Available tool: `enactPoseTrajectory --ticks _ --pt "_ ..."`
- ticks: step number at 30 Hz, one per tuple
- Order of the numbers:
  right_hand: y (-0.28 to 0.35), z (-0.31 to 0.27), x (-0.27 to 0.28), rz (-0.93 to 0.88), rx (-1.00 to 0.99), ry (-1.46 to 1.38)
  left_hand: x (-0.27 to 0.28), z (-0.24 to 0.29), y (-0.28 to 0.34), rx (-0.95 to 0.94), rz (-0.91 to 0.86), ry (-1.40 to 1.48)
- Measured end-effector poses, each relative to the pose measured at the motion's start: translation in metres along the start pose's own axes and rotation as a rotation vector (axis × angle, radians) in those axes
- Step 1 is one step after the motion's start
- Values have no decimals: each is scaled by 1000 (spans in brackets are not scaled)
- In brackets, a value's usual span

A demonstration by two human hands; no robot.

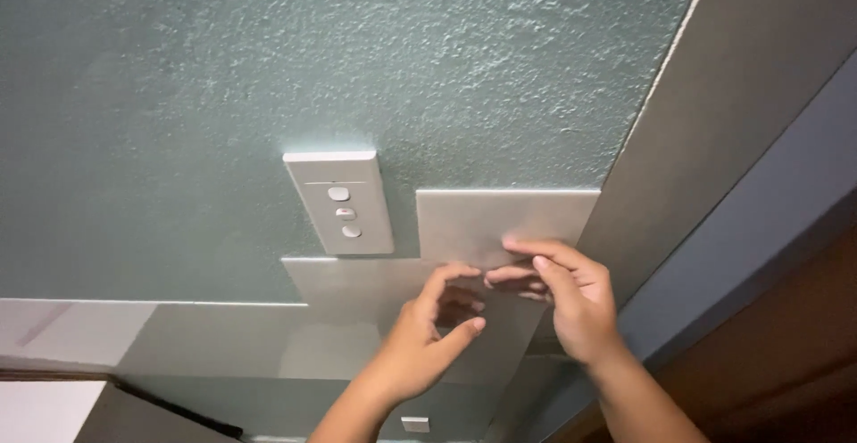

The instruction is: The person peels the protective backing off a white adhesive wall panel and carefully applies it to a wall surface adjacent to a light switch, smoothing it down with their hands to ensure it sticks properly.

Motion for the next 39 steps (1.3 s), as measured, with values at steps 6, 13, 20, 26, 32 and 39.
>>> enactPoseTrajectory --ticks 6,13,20,26,32,39 --pt "-1 -28 -21 38 19 81 44 -12 16 130 -10 -65" --pt "-15 -60 -95 50 159 123 110 9 27 175 -32 -86" --pt "-20 -1 -118 153 182 30 139 -54 13 -29 -181 111" --pt "5 37 -120 199 112 5 139 -108 16 -20 -348 168" --pt "-8 -19 -138 282 90 146 151 -100 15 110 -412 66" --pt "-12 14 -143 260 162 94 149 -111 9 54 -461 80"
Point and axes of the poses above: each hand's wrist, its own y-axis away from the middle knuckle, its own x-axis out of the back of the hand, z = x × y, the point moved 4 cm from there along -y, towards the middle knuckle, and after that the axes turned 1 degree about z, right-handed, at the moved point
